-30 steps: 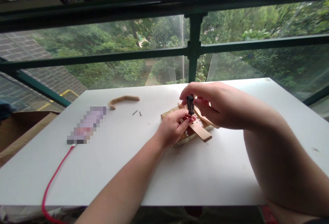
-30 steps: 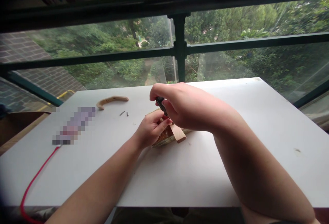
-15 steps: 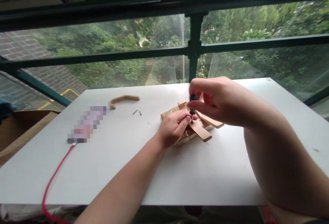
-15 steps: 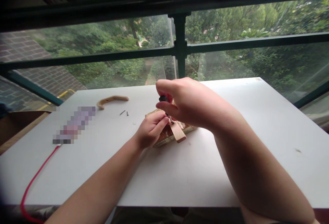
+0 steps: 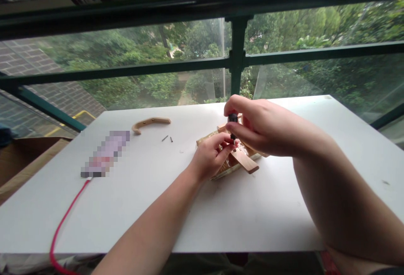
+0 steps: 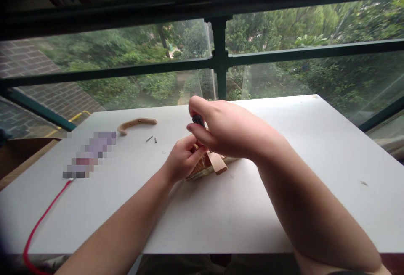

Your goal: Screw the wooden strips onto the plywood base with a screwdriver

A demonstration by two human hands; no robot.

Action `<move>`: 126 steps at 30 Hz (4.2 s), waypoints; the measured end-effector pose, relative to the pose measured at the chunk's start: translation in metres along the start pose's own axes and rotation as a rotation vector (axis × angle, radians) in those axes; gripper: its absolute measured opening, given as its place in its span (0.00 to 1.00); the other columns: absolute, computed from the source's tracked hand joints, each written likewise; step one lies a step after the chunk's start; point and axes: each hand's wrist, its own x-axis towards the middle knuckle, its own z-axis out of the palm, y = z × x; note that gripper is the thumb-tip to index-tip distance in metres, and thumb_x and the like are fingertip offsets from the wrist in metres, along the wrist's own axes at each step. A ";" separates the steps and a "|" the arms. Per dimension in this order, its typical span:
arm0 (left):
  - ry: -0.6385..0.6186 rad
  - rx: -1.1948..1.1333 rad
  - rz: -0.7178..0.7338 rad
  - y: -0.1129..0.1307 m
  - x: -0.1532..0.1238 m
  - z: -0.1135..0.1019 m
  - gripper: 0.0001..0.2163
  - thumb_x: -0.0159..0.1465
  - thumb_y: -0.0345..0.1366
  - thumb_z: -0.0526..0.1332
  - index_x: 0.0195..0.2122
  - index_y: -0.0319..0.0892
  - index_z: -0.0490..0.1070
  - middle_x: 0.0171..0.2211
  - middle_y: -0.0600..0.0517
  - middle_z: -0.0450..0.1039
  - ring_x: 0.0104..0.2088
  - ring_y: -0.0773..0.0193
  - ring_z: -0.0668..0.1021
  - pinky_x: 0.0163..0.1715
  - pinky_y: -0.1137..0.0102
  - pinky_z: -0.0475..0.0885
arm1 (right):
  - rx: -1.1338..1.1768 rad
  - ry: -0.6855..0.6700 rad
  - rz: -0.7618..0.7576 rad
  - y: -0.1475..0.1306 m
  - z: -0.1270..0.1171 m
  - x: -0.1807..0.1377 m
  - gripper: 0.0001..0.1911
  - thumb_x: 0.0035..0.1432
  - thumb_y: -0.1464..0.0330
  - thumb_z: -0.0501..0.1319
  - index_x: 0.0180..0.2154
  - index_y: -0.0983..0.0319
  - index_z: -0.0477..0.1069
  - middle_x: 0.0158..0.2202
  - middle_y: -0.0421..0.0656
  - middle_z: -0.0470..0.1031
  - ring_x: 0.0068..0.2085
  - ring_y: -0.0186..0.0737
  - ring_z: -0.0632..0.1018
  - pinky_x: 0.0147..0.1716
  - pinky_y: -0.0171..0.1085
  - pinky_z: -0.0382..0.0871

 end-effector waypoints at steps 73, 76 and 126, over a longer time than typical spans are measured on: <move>0.101 0.110 0.090 -0.001 -0.002 0.002 0.02 0.63 0.31 0.62 0.35 0.41 0.74 0.26 0.56 0.74 0.23 0.71 0.71 0.25 0.75 0.67 | 0.010 0.059 -0.077 0.000 0.005 0.002 0.11 0.59 0.63 0.59 0.40 0.62 0.69 0.33 0.41 0.73 0.30 0.33 0.67 0.29 0.33 0.56; 0.063 0.070 0.068 0.001 -0.002 0.002 0.06 0.64 0.31 0.61 0.40 0.42 0.75 0.31 0.54 0.77 0.26 0.71 0.73 0.26 0.76 0.68 | 0.072 0.026 -0.123 0.002 -0.003 -0.003 0.12 0.57 0.70 0.58 0.44 0.62 0.72 0.35 0.40 0.75 0.30 0.31 0.69 0.30 0.32 0.58; 0.048 0.012 0.074 0.001 -0.005 0.004 0.06 0.64 0.36 0.62 0.39 0.41 0.75 0.35 0.52 0.79 0.26 0.72 0.75 0.31 0.75 0.72 | -0.009 0.011 -0.029 0.004 -0.002 -0.004 0.08 0.56 0.65 0.60 0.39 0.57 0.67 0.24 0.36 0.71 0.23 0.32 0.69 0.24 0.34 0.62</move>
